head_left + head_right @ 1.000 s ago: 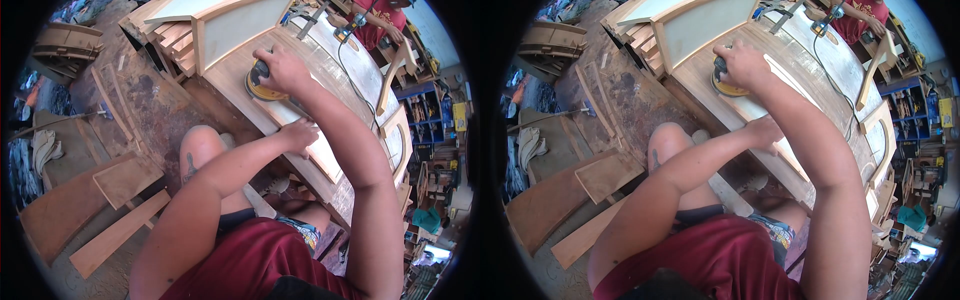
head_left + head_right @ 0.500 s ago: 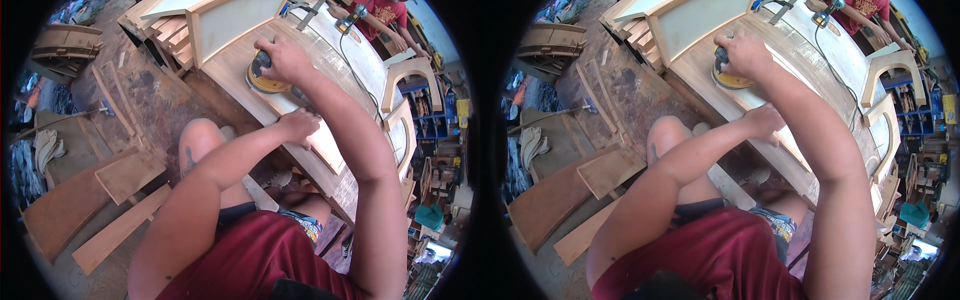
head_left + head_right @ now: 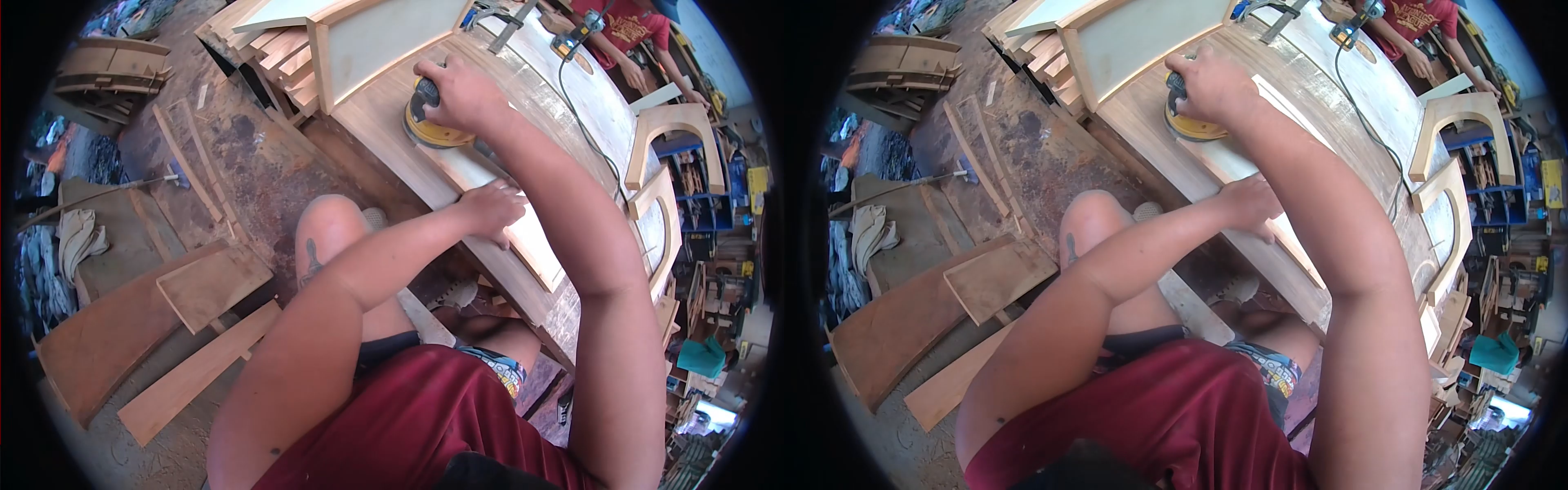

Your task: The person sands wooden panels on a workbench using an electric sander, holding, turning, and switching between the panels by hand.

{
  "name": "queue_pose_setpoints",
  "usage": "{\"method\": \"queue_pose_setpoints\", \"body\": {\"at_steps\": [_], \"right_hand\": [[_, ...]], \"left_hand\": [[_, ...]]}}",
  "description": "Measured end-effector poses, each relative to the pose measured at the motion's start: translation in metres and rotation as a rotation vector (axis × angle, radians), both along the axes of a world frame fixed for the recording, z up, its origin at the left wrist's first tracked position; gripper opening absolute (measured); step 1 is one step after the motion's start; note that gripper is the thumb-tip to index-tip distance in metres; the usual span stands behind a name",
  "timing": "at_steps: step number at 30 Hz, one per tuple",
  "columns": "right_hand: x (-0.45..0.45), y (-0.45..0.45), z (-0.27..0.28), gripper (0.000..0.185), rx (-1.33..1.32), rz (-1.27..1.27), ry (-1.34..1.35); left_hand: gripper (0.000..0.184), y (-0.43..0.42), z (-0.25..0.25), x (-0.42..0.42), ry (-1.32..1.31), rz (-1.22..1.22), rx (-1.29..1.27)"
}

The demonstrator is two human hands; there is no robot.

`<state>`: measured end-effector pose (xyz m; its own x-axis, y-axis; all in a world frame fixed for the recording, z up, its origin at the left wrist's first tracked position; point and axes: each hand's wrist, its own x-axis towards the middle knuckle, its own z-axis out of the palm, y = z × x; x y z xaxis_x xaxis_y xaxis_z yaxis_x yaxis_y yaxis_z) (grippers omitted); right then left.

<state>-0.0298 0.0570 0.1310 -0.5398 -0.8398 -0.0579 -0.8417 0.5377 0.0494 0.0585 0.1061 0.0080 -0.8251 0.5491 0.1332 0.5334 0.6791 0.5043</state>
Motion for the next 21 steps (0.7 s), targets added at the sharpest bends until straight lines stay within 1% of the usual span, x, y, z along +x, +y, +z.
{"method": "queue_pose_setpoints", "body": {"at_steps": [2, 6, 8, 11, 15, 17, 18, 20, 21], "right_hand": [[-0.001, -0.003, 0.001, 0.06, -0.016, -0.044, 0.003], [0.005, 0.002, 0.002, 0.06, 0.013, -0.02, 0.018], [0.002, 0.005, -0.005, 0.059, -0.082, -0.007, 0.04], [-0.006, 0.004, -0.005, 0.057, -0.13, -0.043, 0.025], [0.003, 0.004, 0.002, 0.057, -0.056, -0.016, 0.017], [0.011, 0.003, 0.002, 0.061, 0.045, 0.001, -0.012], [0.011, 0.003, 0.001, 0.061, 0.046, 0.0, -0.014], [0.006, 0.004, -0.006, 0.059, -0.079, -0.015, 0.004], [0.0, 0.002, -0.007, 0.059, -0.083, -0.016, 0.007]], "left_hand": [[0.06, -0.001, 0.004, 0.0, -0.013, -0.05, -0.07], [0.058, 0.001, 0.003, 0.0, -0.067, -0.046, -0.061], [0.057, 0.001, 0.002, 0.002, -0.02, -0.02, -0.049], [0.057, 0.001, 0.002, 0.0, -0.01, -0.061, -0.077], [0.057, 0.001, 0.003, 0.001, -0.007, -0.056, -0.042], [0.059, 0.002, 0.008, 0.002, -0.202, -0.03, -0.021], [0.059, 0.002, 0.008, 0.002, -0.203, -0.031, -0.021], [0.06, 0.001, 0.008, 0.003, -0.161, -0.037, -0.027], [0.06, 0.0, 0.009, 0.003, -0.157, -0.038, -0.031]]}}
